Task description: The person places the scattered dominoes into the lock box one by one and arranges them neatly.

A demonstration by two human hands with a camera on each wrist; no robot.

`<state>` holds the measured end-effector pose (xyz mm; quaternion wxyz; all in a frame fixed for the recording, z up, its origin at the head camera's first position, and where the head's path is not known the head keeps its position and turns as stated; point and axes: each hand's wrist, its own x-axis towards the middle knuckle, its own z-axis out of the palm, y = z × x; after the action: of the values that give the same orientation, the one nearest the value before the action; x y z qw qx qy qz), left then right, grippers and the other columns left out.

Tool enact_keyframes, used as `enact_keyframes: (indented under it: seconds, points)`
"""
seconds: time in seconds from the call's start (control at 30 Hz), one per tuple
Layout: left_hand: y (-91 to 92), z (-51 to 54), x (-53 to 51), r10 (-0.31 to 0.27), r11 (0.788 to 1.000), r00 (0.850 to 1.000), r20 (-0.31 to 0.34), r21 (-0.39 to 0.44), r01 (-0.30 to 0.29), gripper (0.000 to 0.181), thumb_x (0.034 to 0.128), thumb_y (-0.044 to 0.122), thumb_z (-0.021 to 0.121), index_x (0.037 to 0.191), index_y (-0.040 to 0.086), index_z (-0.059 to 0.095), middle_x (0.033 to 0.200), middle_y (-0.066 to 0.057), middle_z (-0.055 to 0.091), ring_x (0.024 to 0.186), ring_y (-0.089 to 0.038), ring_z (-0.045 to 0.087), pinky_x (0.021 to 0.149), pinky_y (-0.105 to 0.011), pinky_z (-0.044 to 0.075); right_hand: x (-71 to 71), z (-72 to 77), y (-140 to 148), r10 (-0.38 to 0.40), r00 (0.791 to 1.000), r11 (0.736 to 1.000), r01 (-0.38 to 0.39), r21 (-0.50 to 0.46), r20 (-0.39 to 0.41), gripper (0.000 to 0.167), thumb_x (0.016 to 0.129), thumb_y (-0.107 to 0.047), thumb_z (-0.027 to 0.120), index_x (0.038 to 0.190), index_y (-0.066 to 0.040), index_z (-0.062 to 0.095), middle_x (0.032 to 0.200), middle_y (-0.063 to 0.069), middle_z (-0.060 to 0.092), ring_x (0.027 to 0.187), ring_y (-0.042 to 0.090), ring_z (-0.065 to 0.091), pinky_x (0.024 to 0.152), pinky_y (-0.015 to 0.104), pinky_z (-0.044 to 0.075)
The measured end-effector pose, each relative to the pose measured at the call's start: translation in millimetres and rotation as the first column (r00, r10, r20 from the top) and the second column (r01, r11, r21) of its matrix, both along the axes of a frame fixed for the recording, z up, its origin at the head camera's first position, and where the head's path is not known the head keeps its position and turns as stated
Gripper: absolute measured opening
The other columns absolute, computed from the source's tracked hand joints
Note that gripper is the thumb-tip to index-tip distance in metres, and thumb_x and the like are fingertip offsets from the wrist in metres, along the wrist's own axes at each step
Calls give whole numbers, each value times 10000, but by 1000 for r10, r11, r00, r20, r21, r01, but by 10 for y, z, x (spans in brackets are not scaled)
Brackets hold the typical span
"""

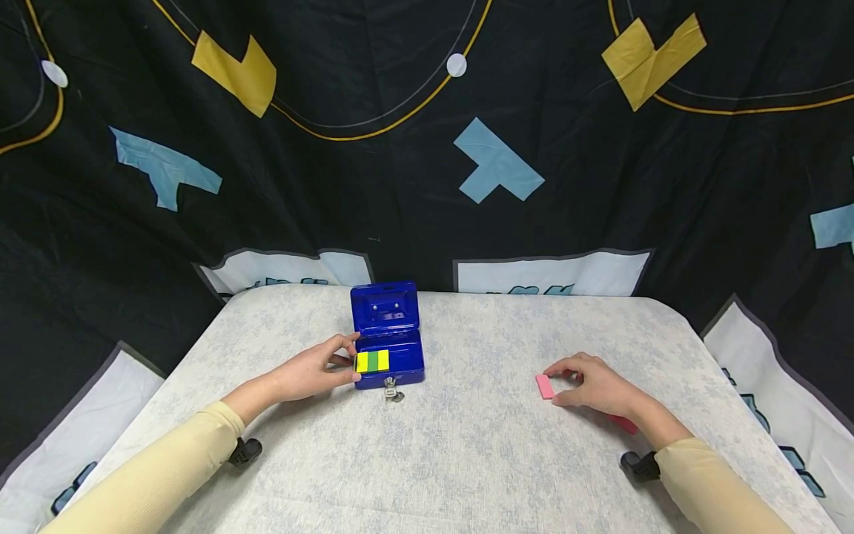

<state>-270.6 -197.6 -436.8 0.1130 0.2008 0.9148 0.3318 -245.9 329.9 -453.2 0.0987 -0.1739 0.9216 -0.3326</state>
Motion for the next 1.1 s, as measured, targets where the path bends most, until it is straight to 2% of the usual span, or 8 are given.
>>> enact_keyframes:
  seconds: [1.1]
  points:
    - [-3, 7, 6, -3, 1000, 1000, 2, -2, 3, 439, 961, 437, 721, 1192, 125, 516, 1649, -49, 329, 1242, -250, 618, 1030, -493, 489, -7, -13, -6, 2, 1000, 1000, -2, -11, -6, 445, 848, -327, 854, 1238, -160, 718, 1105, 56, 577, 967, 240, 472, 767, 324, 460]
